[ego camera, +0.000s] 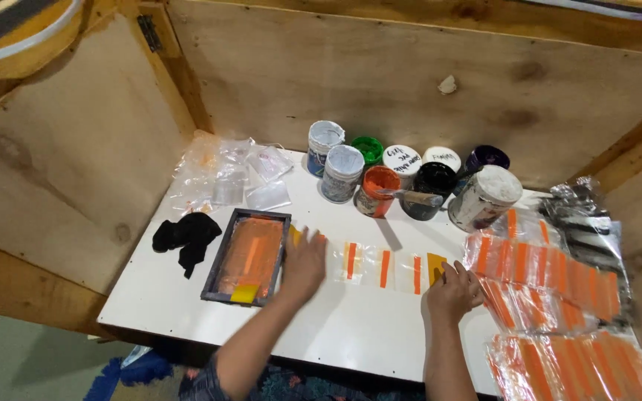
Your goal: The person wipes a white table surface with a black cloth, cleaning around orange and yellow rectangular items. They move the items aside to wipe underneath them and then return them to the table.
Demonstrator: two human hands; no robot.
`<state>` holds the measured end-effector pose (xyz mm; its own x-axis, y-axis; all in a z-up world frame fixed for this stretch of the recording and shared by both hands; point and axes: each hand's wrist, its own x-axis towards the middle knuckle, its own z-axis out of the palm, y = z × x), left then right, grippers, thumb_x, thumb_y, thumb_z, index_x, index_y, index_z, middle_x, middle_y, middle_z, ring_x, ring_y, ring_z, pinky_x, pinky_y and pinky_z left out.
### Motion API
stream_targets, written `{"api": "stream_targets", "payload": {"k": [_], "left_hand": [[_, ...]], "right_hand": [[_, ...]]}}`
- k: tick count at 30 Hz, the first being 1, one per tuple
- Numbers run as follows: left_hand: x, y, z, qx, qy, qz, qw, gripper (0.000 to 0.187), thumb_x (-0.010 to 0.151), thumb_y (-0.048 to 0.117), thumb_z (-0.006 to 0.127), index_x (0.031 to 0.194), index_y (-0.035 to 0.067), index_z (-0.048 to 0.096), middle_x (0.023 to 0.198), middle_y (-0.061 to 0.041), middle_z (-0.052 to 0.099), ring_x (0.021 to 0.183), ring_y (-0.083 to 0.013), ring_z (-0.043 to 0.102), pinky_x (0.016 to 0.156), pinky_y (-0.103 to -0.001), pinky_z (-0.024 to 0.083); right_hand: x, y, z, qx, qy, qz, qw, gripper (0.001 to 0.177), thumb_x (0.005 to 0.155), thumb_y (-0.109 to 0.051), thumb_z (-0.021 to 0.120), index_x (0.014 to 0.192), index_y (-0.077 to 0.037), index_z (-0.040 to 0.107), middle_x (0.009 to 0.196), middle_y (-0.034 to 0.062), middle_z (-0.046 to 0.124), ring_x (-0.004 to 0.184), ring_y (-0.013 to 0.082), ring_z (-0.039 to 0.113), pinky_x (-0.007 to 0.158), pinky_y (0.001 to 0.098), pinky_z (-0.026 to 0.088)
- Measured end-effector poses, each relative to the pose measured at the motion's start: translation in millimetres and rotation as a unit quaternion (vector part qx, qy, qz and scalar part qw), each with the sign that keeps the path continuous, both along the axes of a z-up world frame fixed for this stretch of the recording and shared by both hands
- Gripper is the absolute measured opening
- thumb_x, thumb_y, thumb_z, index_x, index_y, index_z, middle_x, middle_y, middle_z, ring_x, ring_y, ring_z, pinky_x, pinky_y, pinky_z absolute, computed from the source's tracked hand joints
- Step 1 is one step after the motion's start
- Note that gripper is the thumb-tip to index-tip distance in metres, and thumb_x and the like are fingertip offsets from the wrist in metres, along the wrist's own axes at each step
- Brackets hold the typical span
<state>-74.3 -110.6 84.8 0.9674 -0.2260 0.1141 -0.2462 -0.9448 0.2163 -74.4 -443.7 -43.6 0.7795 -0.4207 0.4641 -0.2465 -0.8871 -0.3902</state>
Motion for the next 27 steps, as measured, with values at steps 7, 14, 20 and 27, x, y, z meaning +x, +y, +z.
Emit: {"api": "stream_targets", "payload": {"k": [7,14,20,27], "left_hand": [[-57.3,-11.5,-16.6,-0.048,0.123,-0.063,0.989,0.045,0.104,0.008,0.040,0.147,0.006,0.052,0.156,-0.018,0.048,0.153,-0.0372,0.028,0.119,-0.063,0.012],[-72.9,15.8,-47.5,-0.132,-0.021,-0.017,0.991,0.042,0.101,0.023,0.046,0.140,0.012,0.059,0.151,-0.007,0.055,0.149,-0.0330,0.034,0.116,-0.064,0.015],[-19.9,131.2,-47.1,-0.180,-0.166,0.171,0.954,0.028,0.086,0.010,0.051,0.108,0.010,0.067,0.101,-0.012,0.070,0.093,-0.0362,0.065,0.072,-0.051,0.050],[22.4,250.3,-45.1,-0.099,0.023,0.477,0.873,0.061,0.095,0.030,0.065,0.151,0.014,0.047,0.131,-0.017,0.065,0.126,-0.0390,0.053,0.099,-0.055,0.042]], "right_hand": [[2.3,2.0,-2.3,0.027,0.073,0.022,0.997,0.020,0.101,-0.011,0.070,0.119,-0.019,0.078,0.138,0.0116,0.067,0.138,0.0350,0.048,0.111,0.0598,0.023],[-14.6,37.0,79.4,0.117,0.199,0.160,0.960,0.037,0.100,-0.038,0.050,0.127,-0.030,0.073,0.156,-0.0024,0.053,0.148,0.0238,0.035,0.113,0.0492,0.019],[-21.1,53.8,47.3,0.126,0.186,0.216,0.950,0.034,0.093,-0.042,0.062,0.122,-0.031,0.076,0.154,-0.0039,0.055,0.147,0.0224,0.035,0.116,0.0498,0.015],[-17.3,62.1,36.5,0.111,0.179,0.230,0.950,0.033,0.093,-0.042,0.065,0.122,-0.028,0.077,0.154,0.0014,0.054,0.150,0.0265,0.032,0.117,0.0514,0.018]]}}
